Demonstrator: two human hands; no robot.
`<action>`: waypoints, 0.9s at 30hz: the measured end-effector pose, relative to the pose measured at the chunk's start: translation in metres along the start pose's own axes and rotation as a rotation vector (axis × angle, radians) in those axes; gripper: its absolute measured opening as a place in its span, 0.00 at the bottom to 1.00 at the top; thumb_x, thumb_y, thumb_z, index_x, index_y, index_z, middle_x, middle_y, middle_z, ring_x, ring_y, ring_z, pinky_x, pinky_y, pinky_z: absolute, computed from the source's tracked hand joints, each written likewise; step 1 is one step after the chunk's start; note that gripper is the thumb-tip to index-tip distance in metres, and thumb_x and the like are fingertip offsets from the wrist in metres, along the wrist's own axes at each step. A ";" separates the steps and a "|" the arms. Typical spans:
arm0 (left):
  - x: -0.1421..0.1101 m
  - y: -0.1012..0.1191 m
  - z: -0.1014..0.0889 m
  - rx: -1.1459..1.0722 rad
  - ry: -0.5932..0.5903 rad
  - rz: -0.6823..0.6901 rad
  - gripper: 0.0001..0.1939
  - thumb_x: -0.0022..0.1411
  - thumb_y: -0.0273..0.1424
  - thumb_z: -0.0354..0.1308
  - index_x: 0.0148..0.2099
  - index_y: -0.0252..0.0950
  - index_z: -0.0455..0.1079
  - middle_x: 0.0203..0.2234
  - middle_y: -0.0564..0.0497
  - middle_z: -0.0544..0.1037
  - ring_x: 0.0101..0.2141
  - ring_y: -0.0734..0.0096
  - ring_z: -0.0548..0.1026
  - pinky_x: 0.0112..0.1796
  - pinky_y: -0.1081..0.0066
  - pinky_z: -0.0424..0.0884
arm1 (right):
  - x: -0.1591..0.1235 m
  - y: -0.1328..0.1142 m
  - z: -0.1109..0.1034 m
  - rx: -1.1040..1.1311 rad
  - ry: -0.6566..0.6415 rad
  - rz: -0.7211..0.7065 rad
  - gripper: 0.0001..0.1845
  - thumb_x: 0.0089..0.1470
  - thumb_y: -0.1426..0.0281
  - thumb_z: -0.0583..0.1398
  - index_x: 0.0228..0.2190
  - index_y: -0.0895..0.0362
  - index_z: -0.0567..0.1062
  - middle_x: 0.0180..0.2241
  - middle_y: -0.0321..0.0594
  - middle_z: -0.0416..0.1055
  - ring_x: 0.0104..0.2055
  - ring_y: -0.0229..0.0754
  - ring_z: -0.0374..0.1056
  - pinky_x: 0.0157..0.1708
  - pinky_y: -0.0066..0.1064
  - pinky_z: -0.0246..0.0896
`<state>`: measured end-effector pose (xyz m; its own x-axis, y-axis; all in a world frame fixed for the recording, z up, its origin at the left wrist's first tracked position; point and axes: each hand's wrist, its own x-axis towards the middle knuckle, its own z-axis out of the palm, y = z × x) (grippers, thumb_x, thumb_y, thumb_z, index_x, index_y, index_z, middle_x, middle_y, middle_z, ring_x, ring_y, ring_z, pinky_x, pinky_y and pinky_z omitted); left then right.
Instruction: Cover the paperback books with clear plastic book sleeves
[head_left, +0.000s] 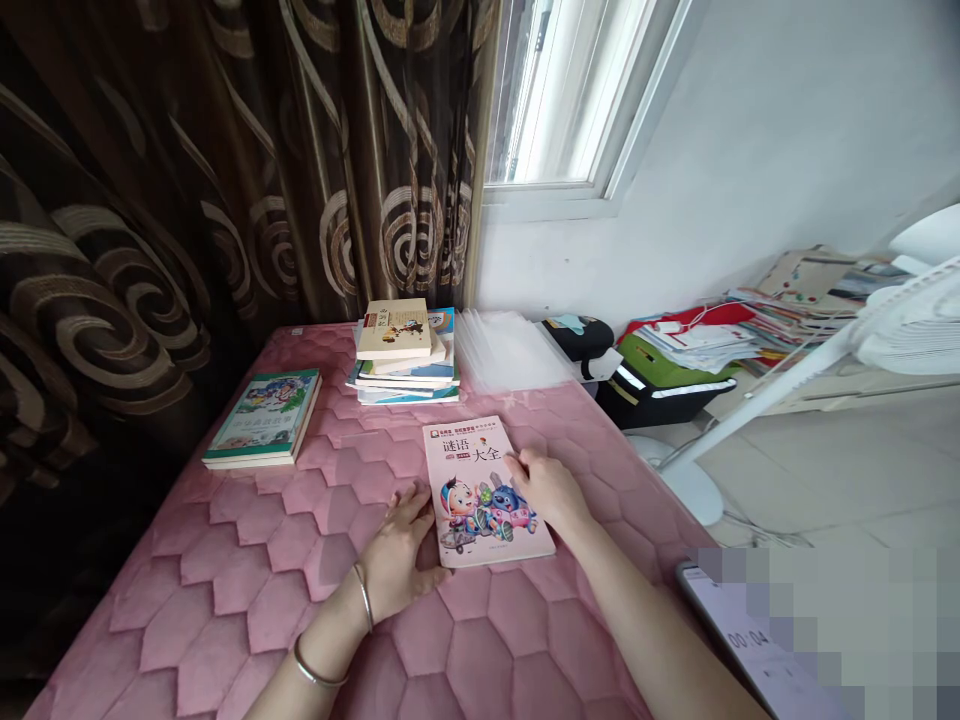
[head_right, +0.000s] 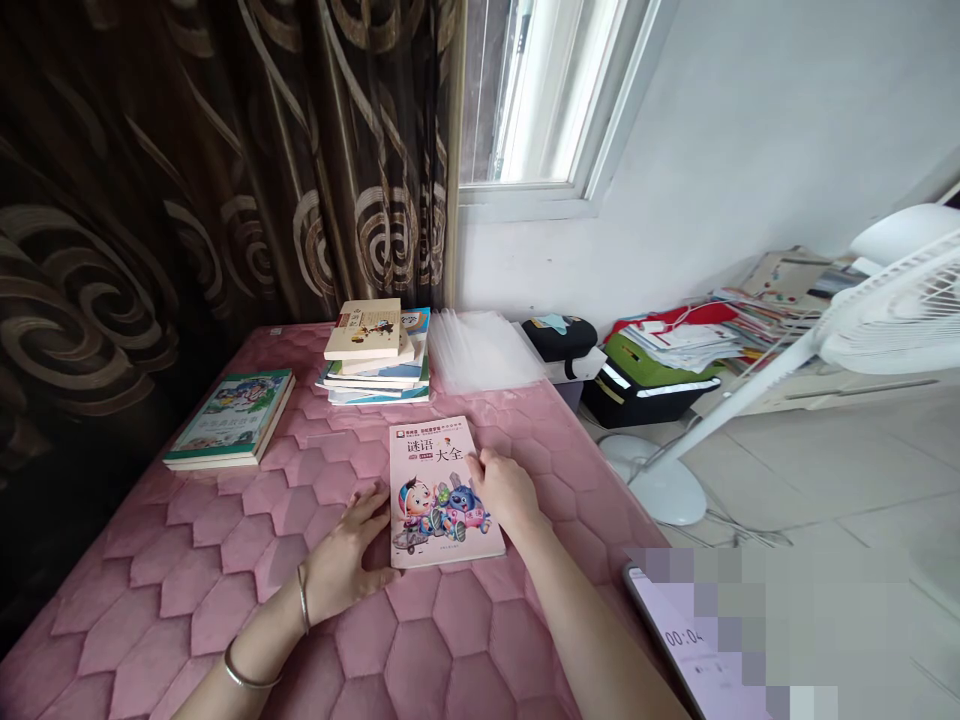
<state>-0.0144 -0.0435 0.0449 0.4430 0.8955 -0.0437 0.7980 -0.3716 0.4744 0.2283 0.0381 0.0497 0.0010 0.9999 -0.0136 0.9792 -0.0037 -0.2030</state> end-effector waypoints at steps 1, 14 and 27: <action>0.000 0.000 0.000 -0.007 0.005 -0.001 0.41 0.48 0.35 0.66 0.63 0.33 0.58 0.64 0.36 0.55 0.65 0.48 0.46 0.62 0.45 0.43 | 0.000 0.000 0.000 0.001 0.002 0.000 0.18 0.64 0.60 0.48 0.34 0.57 0.72 0.34 0.47 0.78 0.36 0.45 0.73 0.28 0.29 0.51; -0.002 -0.002 0.003 -0.088 0.074 -0.024 0.34 0.43 0.32 0.69 0.54 0.34 0.66 0.62 0.36 0.59 0.63 0.45 0.50 0.61 0.44 0.50 | -0.002 -0.004 0.004 -0.046 0.057 0.012 0.19 0.64 0.60 0.46 0.33 0.57 0.71 0.32 0.45 0.78 0.36 0.46 0.74 0.27 0.29 0.52; -0.003 0.000 0.003 -0.063 0.040 -0.030 0.38 0.44 0.33 0.69 0.59 0.41 0.63 0.63 0.39 0.58 0.64 0.47 0.49 0.61 0.44 0.50 | -0.002 -0.004 0.009 -0.035 0.058 0.006 0.20 0.64 0.59 0.45 0.34 0.56 0.71 0.31 0.45 0.77 0.36 0.45 0.74 0.29 0.29 0.55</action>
<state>-0.0143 -0.0465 0.0426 0.4019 0.9154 -0.0241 0.7828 -0.3298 0.5276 0.2224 0.0362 0.0421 0.0176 0.9989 0.0424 0.9857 -0.0102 -0.1685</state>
